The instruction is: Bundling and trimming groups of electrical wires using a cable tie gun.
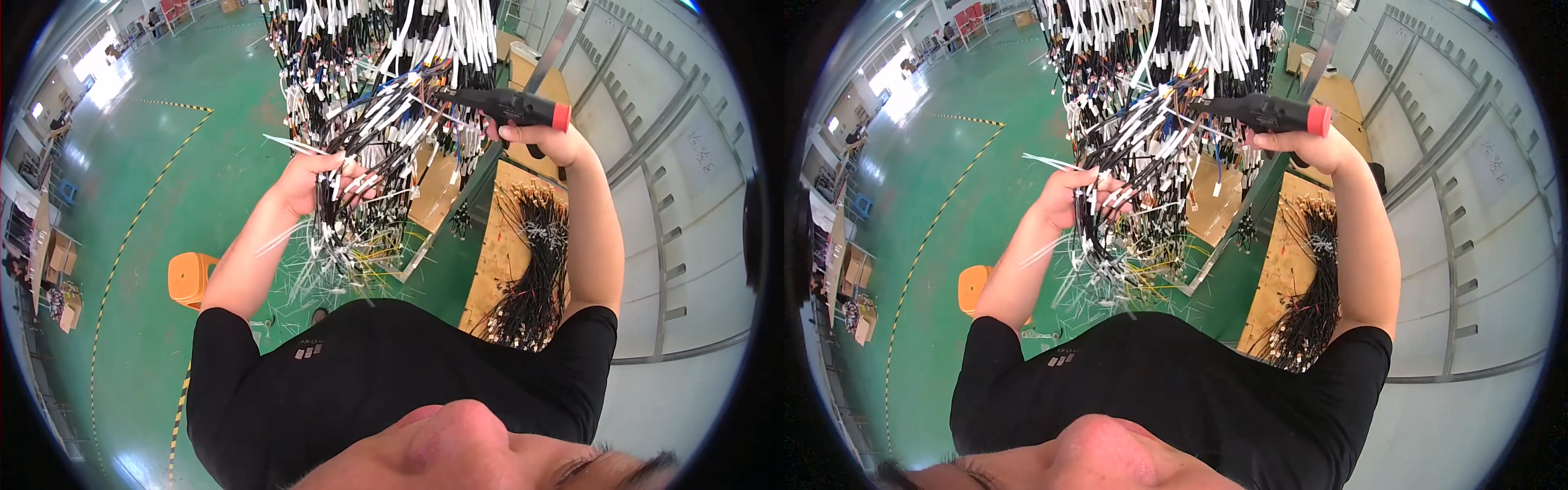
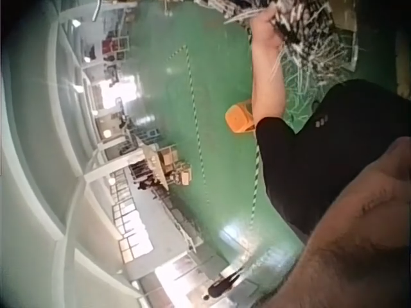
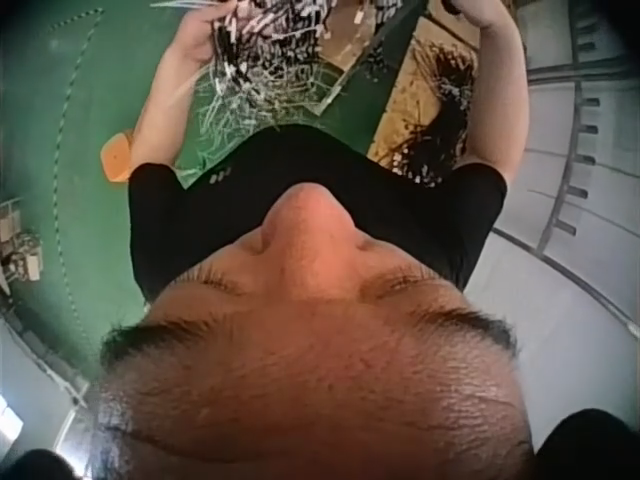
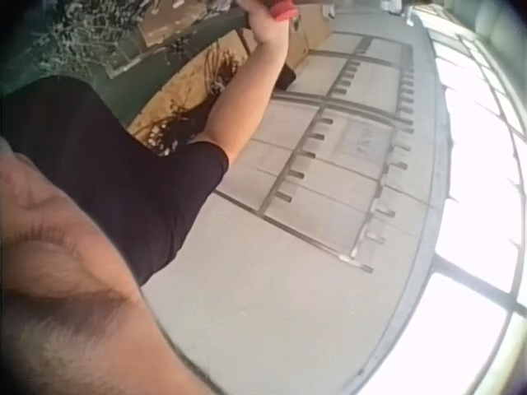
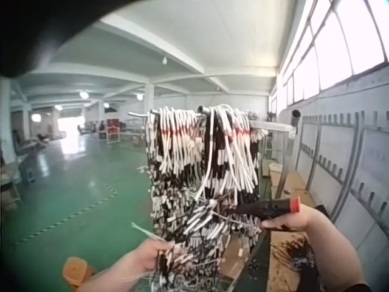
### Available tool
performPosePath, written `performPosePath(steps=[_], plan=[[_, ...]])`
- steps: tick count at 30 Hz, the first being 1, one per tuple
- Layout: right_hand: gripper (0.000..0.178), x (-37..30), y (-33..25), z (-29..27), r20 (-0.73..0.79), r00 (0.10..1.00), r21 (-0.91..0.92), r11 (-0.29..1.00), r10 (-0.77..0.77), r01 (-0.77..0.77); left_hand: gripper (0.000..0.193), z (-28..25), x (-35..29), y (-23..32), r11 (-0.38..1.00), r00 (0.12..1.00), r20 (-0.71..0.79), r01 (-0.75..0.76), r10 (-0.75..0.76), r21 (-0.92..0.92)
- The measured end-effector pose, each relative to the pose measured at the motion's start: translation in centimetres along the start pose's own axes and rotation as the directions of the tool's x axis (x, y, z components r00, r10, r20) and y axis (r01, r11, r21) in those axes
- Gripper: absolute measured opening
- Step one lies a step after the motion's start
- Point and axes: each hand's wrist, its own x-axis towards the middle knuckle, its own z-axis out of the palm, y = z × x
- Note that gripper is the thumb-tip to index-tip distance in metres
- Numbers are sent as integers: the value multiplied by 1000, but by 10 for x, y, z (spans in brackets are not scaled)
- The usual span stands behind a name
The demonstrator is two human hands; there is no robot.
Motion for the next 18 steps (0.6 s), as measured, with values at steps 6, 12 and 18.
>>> performPosePath(steps=[6, 12, 18], plan=[[32, -21, -25, 27, 23, 989, 12, 989, -147, 147, 70, 6, 7, -11, 999, 998, -52, 39, -39, 5], [46, -22, -14, 80, -181, 968, 383, 894, -172, 231, 57, 21, 7, -16, 976, 995, 19, 100, -98, -195], [49, 5, -19, 120, -253, 961, 379, 903, -109, 202, 53, 35, 12, -24, 987, 997, -15, 76, -78, -143]])
